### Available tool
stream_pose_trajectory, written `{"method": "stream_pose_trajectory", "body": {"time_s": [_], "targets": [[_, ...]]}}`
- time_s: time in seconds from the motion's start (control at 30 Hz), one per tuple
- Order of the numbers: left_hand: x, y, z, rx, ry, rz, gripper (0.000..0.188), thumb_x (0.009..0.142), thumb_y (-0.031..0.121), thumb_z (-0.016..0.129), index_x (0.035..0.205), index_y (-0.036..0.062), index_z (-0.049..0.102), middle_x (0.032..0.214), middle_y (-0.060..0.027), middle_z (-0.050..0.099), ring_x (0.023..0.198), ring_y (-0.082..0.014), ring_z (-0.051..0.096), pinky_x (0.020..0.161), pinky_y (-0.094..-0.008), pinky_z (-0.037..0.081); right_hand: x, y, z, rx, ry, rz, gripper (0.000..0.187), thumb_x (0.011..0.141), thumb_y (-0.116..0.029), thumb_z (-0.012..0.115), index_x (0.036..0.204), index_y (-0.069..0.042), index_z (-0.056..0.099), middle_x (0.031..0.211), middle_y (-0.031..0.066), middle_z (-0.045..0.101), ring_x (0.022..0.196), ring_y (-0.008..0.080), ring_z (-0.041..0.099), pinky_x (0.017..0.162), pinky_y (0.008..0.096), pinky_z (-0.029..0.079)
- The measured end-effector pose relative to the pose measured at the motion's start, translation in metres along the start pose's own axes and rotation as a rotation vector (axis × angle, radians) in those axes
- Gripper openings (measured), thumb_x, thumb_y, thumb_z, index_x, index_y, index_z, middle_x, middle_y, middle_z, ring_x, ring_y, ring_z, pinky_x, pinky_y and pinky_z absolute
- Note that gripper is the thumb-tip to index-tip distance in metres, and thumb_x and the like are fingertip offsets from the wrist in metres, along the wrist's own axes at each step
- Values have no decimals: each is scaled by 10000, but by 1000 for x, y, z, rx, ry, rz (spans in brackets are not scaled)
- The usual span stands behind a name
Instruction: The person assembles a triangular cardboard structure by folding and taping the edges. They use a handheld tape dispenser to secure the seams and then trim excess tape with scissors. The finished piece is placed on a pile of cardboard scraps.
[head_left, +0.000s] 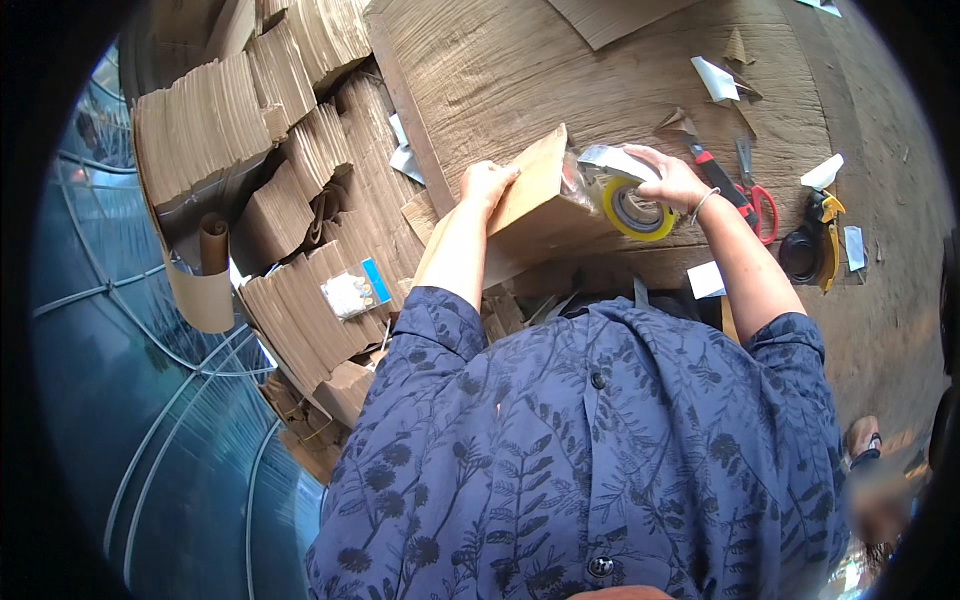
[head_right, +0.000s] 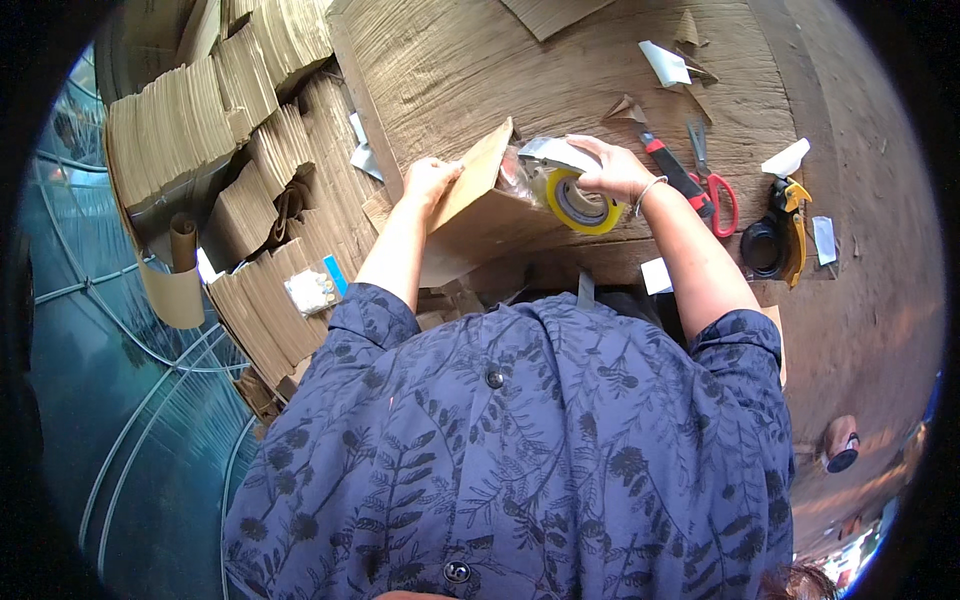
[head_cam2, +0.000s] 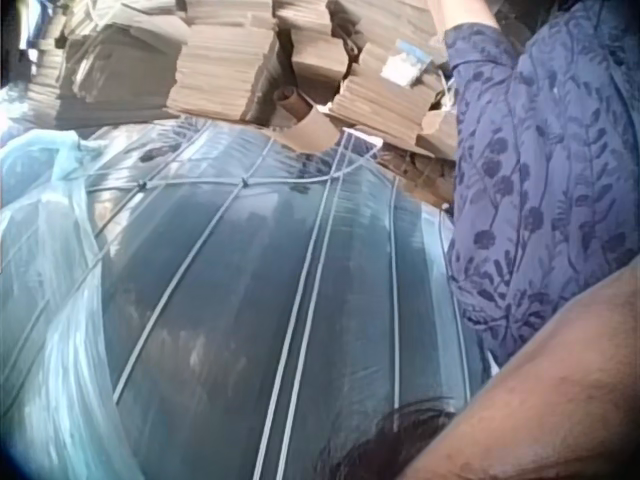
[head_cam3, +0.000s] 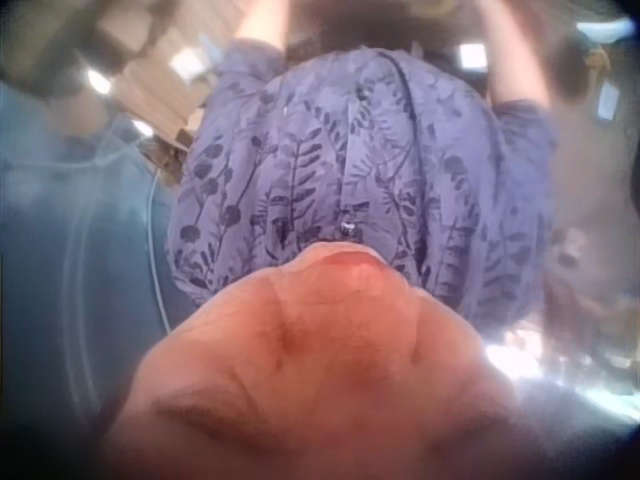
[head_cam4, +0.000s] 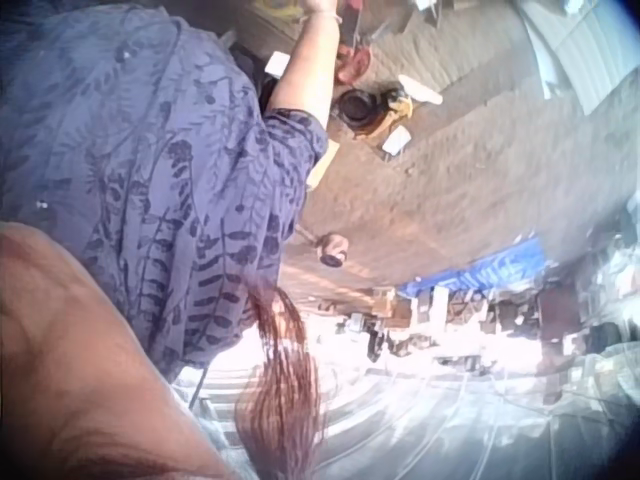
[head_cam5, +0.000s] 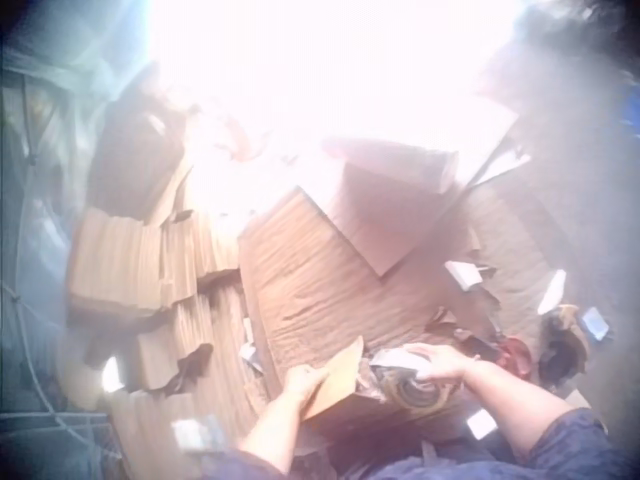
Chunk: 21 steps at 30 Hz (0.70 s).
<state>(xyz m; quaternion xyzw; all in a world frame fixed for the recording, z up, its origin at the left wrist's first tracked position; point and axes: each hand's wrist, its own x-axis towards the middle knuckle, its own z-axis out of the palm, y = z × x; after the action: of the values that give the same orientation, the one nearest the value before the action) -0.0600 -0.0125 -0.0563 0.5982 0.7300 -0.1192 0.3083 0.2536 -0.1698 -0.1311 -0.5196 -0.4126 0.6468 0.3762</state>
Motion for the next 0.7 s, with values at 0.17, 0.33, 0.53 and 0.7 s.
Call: {"method": "stream_pose_trajectory", "body": {"time_s": [0.17, 0.33, 0.53, 0.7], "targets": [[5, -11, -7, 253, 55, -84, 531, 682, 477, 775, 1003, 61, 700, 1072, -164, 700, 999, -286, 665, 924, -377, 496, 1, -1, 0, -85, -13, 38, 768, 656, -230, 700, 1393, -126, 508, 1319, 119, 606, 1187, 226, 593, 1026, 307, 441], [-12, -48, -12, 88, 115, 253, 562, 848, 402, 692, 1256, 32, 583, 1249, -153, 627, 1153, -323, 601, 1002, -400, 464, 1, -6, 3, -138, -7, 80, 785, 643, -246, 706, 1398, -163, 507, 1264, 136, 635, 1126, 249, 623, 986, 324, 470], [-23, -42, -20, -49, -394, 437, 549, 991, 336, 507, 1433, 20, 422, 1460, -181, 452, 1410, -282, 352, 1173, -364, 246, 5, 5, 5, -116, -28, 74, 774, 655, -248, 707, 1398, -161, 506, 1228, 137, 652, 1099, 237, 631, 967, 329, 480], [-73, 64, -19, 9, -340, 916, 737, 804, 341, 775, 1406, 63, 455, 1541, -175, 346, 1434, -334, 313, 1185, -375, 244, 13, 16, 4, -101, -45, -19, 751, 664, -246, 696, 1385, -141, 514, 1251, 143, 644, 1127, 261, 623, 994, 342, 469]]}}
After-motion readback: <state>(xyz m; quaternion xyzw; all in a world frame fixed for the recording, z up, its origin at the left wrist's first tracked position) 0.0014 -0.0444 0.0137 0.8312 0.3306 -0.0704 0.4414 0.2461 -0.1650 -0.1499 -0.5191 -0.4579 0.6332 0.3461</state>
